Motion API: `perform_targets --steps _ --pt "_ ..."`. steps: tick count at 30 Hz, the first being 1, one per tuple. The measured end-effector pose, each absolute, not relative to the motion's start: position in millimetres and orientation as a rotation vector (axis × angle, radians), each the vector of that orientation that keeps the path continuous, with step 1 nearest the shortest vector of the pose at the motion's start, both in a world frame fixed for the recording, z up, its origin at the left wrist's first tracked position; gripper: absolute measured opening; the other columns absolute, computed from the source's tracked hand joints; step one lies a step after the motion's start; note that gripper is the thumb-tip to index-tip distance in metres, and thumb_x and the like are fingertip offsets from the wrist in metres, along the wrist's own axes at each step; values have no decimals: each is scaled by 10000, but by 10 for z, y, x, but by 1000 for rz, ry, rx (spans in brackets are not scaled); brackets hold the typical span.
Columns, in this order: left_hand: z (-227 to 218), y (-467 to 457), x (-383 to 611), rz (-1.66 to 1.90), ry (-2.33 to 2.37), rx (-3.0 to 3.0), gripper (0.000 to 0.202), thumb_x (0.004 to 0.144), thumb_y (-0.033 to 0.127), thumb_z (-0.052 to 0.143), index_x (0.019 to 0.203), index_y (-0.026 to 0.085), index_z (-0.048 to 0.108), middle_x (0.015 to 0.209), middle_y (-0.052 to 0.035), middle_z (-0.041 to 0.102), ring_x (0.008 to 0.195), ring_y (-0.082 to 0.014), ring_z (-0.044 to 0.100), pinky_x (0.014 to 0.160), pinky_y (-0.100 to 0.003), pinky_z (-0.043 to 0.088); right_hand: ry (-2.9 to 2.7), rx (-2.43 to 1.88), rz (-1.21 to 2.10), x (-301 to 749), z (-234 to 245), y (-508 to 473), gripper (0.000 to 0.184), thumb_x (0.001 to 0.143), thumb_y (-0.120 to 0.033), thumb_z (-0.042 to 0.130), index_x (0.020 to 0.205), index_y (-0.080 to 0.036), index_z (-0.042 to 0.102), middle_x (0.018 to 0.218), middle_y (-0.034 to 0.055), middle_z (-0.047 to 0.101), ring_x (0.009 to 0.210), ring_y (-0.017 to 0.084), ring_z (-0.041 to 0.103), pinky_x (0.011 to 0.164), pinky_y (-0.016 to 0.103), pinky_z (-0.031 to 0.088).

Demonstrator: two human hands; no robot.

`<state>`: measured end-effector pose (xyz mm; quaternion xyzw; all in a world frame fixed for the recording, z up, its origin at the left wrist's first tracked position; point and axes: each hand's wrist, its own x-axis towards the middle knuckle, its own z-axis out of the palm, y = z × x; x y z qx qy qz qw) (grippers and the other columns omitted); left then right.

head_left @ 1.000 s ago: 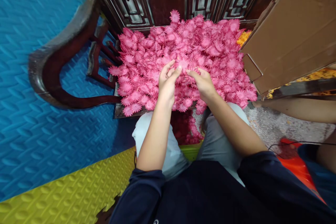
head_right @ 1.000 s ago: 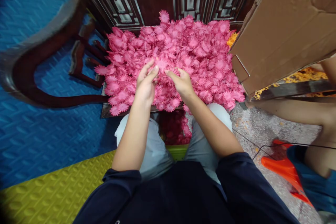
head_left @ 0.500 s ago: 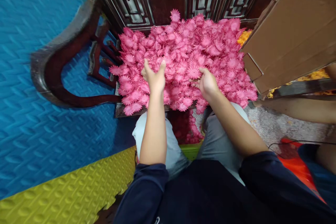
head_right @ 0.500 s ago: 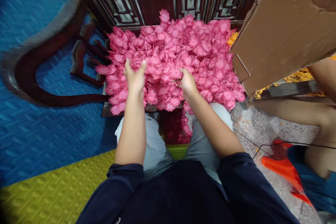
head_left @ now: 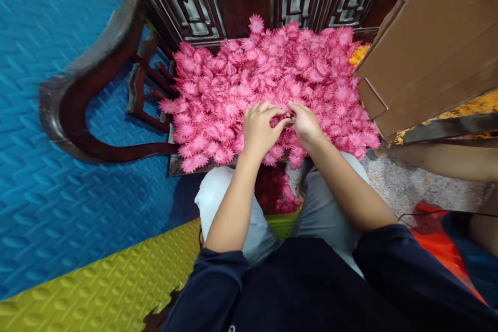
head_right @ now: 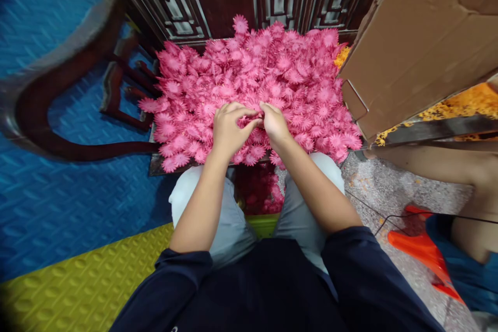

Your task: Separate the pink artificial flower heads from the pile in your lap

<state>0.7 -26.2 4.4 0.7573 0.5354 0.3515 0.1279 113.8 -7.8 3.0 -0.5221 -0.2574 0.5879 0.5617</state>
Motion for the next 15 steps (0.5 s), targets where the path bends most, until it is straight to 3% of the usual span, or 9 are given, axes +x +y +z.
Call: perform_targets --steps 8,15 --pt "45 -258 40 1048 1612 2157 100 822 282 640 845 233 724 916 -36 705 921 -221 606 843 -378 408 -684 -1211 1411 1107 21 -82 156 766 -277 630 701 -183 524 688 -50 553 612 61 490 561 186 383" --pt "19 -222 41 1271 1614 1912 126 793 190 599 740 191 712 788 -30 680 759 -160 590 756 -313 441 -648 -1289 1408 1097 124 -96 103 843 -221 565 755 -188 524 606 -75 488 493 45 443 484 182 331"
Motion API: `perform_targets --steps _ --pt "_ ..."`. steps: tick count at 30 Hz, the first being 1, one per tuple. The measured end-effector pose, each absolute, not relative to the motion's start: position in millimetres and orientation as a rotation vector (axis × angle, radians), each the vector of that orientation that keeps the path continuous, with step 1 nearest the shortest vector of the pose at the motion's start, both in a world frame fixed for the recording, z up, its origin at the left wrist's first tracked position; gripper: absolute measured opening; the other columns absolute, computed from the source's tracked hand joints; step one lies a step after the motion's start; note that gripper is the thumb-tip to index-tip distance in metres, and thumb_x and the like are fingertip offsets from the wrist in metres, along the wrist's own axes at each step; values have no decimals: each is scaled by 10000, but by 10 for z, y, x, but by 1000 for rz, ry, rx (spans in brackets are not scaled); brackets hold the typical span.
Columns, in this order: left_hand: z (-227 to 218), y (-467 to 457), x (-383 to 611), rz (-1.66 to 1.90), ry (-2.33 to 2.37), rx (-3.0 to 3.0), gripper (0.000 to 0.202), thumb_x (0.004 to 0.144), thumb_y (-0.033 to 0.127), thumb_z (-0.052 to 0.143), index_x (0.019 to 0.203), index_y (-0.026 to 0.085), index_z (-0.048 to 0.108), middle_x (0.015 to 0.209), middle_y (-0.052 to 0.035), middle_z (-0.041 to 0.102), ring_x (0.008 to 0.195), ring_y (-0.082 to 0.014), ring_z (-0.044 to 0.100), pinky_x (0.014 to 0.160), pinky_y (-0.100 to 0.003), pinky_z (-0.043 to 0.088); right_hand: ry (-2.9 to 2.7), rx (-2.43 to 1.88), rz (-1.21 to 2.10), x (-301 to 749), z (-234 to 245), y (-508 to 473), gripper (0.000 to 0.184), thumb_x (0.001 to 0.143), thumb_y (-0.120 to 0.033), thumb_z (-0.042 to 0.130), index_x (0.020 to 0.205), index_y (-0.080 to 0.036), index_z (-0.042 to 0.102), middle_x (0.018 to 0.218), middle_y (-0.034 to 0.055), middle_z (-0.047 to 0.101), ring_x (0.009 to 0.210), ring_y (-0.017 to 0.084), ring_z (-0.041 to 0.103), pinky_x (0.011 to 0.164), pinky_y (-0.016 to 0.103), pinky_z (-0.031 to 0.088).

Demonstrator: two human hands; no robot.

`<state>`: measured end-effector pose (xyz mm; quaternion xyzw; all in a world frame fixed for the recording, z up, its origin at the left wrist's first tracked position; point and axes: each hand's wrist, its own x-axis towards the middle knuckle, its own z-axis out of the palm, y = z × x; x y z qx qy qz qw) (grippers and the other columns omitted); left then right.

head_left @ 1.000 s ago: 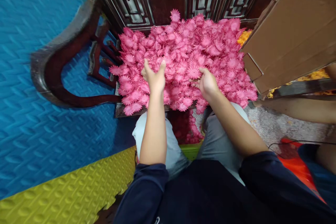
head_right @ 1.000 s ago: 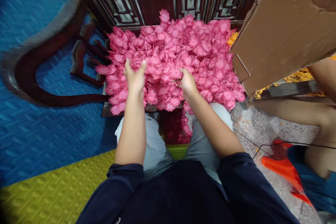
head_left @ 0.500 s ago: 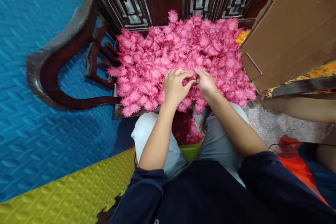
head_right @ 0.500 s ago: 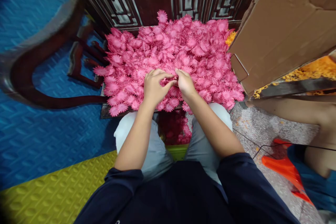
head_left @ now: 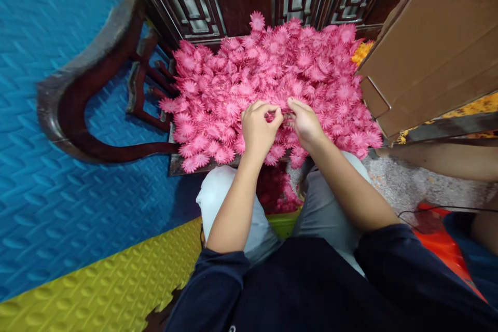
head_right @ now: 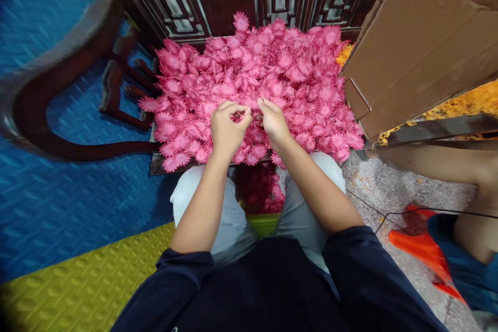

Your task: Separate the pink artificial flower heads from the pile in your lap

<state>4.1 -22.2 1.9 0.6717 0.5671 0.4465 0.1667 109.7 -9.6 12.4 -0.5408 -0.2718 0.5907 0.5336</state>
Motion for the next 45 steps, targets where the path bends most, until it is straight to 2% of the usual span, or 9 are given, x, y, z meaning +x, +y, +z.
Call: perform_targets --steps 4,9,14,22,27,33,38,45 --pt "7 -203 56 1364 1529 1710 92 725 146 630 675 176 700 714 -6 662 680 -122 572 689 -265 452 -763 -1254 1381 1097 103 -85 261 857 -296 587 653 -187 468 513 -89 372 444 36 338 460 183 277" --pt "26 -192 56 1372 1431 1468 121 706 109 616 680 174 716 700 12 677 641 -94 566 654 -230 452 -916 -1200 1314 1113 36 -63 361 824 -456 616 644 -193 447 509 -88 347 446 39 329 452 197 246" --pt "22 -176 25 1362 1404 1298 136 699 105 608 700 155 734 675 12 698 620 -86 560 641 -216 440 -971 -1161 1294 1114 3 -69 406 818 -540 584 649 -197 450 520 -82 356 459 42 348 469 194 283" --pt "24 -166 33 1353 1331 1178 132 717 116 606 697 166 727 661 19 691 663 -96 597 712 -223 471 -932 -1137 1331 1160 -1 -60 333 784 -542 624 758 -215 564 581 -62 454 503 61 411 504 205 353" --pt "54 -169 18 1374 1312 1140 136 750 132 592 706 165 715 702 11 702 682 -98 610 726 -225 481 -894 -1074 1382 1157 1 -52 297 796 -503 632 778 -213 572 620 -59 485 513 49 420 515 196 369" --pt "88 -227 -28 1292 1423 1546 103 757 187 616 750 170 717 771 -12 700 693 -108 585 695 -238 460 -868 -1165 1336 1143 -18 -54 266 744 -442 693 776 -199 592 594 -67 506 502 48 430 506 199 359" --pt "87 -272 -18 1253 1514 1743 123 748 298 692 802 188 708 831 -25 689 725 -130 587 742 -276 472 -852 -1175 1191 1125 -11 -78 282 682 -425 733 754 -190 594 660 -46 553 664 79 542 627 211 444" --pt "107 -270 -2 1344 1492 1719 92 780 207 628 759 201 718 791 -14 690 739 -127 606 743 -266 479 -999 -1162 1201 1118 36 -113 328 684 -488 728 687 -193 586 608 -44 539 612 73 516 652 226 474"
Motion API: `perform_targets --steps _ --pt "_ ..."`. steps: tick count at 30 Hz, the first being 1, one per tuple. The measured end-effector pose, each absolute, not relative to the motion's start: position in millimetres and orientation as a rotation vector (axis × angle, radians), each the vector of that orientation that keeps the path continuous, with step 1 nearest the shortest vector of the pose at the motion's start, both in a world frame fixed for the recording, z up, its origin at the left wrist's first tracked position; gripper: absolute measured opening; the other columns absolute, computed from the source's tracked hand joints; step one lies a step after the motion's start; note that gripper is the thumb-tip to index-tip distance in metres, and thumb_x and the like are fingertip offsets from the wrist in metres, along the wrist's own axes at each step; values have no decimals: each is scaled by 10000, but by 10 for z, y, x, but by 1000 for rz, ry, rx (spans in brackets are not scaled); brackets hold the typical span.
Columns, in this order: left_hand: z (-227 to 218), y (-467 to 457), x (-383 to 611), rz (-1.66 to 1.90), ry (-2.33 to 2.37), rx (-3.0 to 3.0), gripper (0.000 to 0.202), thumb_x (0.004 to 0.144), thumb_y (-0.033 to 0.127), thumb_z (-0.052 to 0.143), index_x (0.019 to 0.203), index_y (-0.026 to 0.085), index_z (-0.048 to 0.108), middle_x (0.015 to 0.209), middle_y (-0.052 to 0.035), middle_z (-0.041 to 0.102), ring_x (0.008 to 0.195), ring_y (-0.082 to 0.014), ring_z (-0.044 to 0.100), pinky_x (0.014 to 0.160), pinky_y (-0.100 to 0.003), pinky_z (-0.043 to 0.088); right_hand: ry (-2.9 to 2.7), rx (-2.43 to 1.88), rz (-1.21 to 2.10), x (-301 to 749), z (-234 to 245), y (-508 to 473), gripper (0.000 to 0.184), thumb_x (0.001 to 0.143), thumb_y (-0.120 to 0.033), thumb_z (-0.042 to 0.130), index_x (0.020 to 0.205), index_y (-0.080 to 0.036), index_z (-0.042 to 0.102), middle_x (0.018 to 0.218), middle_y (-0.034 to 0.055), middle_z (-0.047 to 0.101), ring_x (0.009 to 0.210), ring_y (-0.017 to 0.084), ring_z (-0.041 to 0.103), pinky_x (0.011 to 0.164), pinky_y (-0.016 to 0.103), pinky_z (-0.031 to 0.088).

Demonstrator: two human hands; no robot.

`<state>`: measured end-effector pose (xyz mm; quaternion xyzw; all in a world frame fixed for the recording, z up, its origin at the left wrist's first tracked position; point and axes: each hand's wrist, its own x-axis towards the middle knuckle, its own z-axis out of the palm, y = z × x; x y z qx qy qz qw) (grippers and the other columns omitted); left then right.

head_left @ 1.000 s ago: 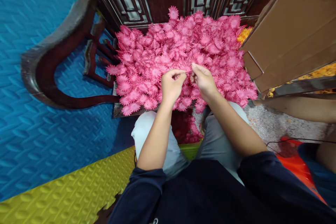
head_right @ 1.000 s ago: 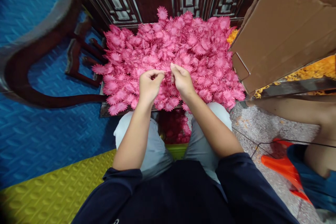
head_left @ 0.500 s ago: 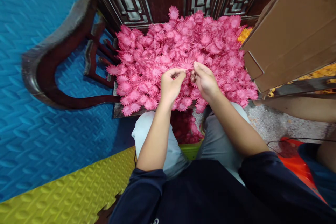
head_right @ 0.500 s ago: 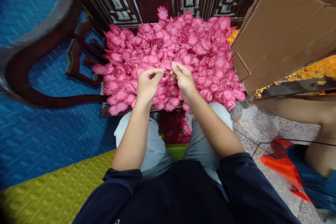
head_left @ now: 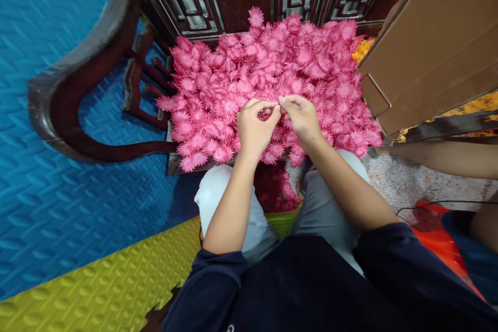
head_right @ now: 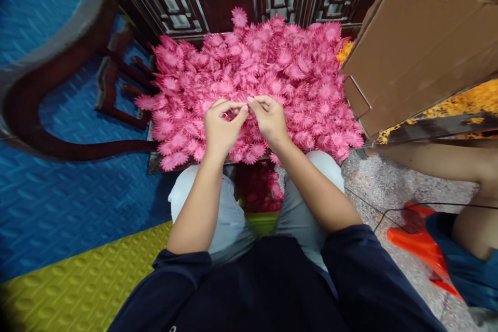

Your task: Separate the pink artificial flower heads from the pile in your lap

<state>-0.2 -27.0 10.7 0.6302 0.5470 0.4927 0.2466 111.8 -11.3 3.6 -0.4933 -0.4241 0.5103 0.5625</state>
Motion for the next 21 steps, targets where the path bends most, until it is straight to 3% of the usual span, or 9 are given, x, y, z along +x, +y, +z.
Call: perform_targets --steps 3,8,13,21 --pt "91 -243 4 1331 1394 1480 92 748 172 633 728 191 721 771 -6 713 719 -121 618 725 -259 489 -1023 -1159 1160 1131 29 -109 332 687 -506 719 700 -199 592 603 -47 531 628 80 522 666 230 471" --pt "79 -193 19 1310 1200 1091 117 722 130 628 662 186 712 738 13 732 806 -124 673 818 -257 511 -1037 -1148 1131 1155 31 -116 311 722 -499 696 710 -208 586 609 -44 516 664 97 534 685 242 459" --pt "111 -180 19 1259 1173 928 130 702 100 638 602 173 675 661 15 707 750 -109 669 766 -234 518 -1060 -1136 1134 1157 61 -148 298 756 -494 669 711 -213 582 604 -43 502 639 99 509 664 248 440" --pt "113 -166 -20 1190 1188 940 145 742 70 650 643 175 663 790 9 733 850 -116 684 844 -270 525 -1076 -1101 1216 1135 128 -172 255 782 -459 662 733 -216 603 642 -33 463 694 108 515 677 253 448"
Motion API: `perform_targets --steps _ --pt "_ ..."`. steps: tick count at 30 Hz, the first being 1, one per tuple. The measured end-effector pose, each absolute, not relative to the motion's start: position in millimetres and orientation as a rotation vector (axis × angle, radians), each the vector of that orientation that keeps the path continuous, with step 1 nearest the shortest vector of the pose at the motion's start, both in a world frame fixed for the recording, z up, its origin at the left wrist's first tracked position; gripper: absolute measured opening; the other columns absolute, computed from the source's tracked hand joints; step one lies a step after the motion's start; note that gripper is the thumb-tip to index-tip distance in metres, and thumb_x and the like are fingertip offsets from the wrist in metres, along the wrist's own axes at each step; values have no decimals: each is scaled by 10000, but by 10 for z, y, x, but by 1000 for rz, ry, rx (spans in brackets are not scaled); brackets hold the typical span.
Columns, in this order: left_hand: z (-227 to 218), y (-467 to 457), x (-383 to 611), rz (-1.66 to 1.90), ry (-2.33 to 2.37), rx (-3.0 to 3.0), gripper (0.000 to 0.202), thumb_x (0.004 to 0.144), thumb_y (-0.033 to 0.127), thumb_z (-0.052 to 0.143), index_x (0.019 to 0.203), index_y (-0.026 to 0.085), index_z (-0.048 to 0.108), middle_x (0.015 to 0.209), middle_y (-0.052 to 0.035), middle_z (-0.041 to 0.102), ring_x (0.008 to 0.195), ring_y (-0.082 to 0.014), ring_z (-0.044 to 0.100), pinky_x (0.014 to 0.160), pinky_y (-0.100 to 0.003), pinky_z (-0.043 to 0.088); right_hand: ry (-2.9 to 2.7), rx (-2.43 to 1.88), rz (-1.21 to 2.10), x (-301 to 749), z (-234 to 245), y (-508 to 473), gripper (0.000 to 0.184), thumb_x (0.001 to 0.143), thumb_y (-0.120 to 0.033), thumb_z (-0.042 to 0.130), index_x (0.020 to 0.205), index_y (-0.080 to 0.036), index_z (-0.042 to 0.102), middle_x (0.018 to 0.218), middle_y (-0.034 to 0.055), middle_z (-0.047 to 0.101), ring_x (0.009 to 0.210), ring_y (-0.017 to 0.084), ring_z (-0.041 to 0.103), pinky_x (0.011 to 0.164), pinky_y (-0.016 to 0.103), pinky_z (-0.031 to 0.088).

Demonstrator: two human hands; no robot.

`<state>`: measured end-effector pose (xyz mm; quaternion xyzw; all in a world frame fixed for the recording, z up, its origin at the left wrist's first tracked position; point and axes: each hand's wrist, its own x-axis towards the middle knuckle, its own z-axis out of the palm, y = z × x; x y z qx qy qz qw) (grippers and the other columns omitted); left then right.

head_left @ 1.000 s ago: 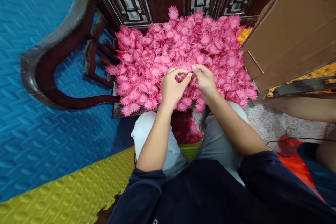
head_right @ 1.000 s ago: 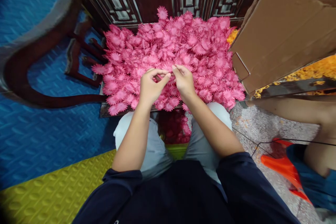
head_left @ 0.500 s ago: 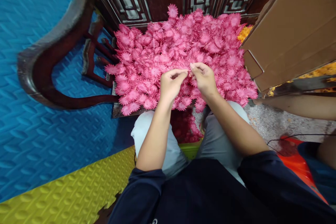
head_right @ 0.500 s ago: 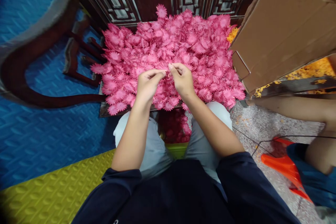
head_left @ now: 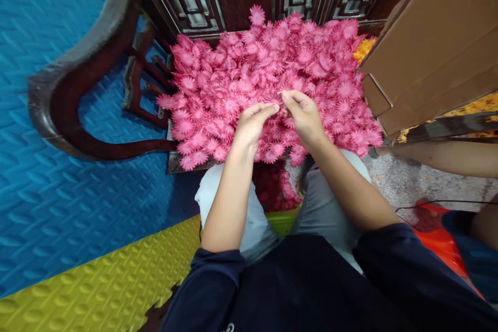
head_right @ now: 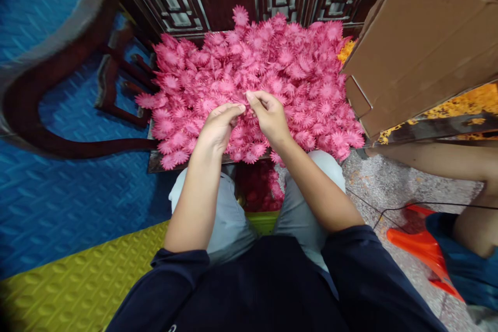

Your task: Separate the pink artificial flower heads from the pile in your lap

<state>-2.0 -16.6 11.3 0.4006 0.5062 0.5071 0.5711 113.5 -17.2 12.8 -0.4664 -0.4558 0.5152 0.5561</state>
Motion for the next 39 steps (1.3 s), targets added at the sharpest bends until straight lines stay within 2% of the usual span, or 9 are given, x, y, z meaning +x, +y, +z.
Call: perform_targets --steps 5,10,16,21,25,29,34,39 --pt "103 -176 -35 1218 1165 948 117 768 106 681 683 186 680 821 5 738 872 -132 692 862 -303 553 -1068 -1080 1228 1133 117 -166 273 767 -480 667 719 -218 604 678 -36 499 672 90 506 662 234 456" --pt "70 -202 -1 1254 1135 874 34 783 184 701 751 193 696 857 -2 742 897 -138 689 846 -287 560 -1039 -1115 1249 1127 103 -153 269 763 -487 664 755 -221 625 689 -37 529 648 84 510 632 222 446" --pt "49 -183 14 1288 1080 819 95 825 130 646 781 191 704 856 12 736 891 -110 683 895 -278 532 -1049 -1098 1200 1134 73 -150 293 773 -511 646 761 -220 613 676 -39 509 634 84 491 626 219 446" --pt "57 -174 2 1316 1055 873 46 723 159 753 720 191 720 808 15 737 848 -109 683 907 -276 519 -1033 -1081 1197 1162 45 -127 344 768 -552 635 735 -214 582 629 -47 450 621 73 486 606 200 428" --pt "69 -193 -7 1367 1003 948 144 616 258 831 694 188 732 761 10 730 768 -109 667 847 -266 521 -1024 -1080 1243 1171 27 -105 369 763 -562 634 711 -205 559 605 -56 431 575 52 460 575 181 397" --pt "60 -212 -18 1369 970 1056 178 630 321 816 725 192 737 751 5 721 750 -111 646 802 -262 514 -1028 -1084 1238 1177 21 -100 381 776 -575 613 707 -205 551 594 -56 433 565 51 454 571 180 387" --pt "38 -207 -33 1325 1047 1176 194 640 310 803 777 194 730 764 8 702 703 -106 612 759 -268 500 -1046 -1091 1224 1200 5 -87 403 779 -601 592 713 -205 559 586 -54 449 560 56 458 574 186 396" --pt "39 -198 -17 1357 1095 1191 24 743 203 699 741 182 688 750 5 682 717 -105 608 754 -252 485 -1014 -1109 1266 1184 24 -113 358 759 -571 634 785 -214 625 619 -51 514 587 58 500 617 196 442"
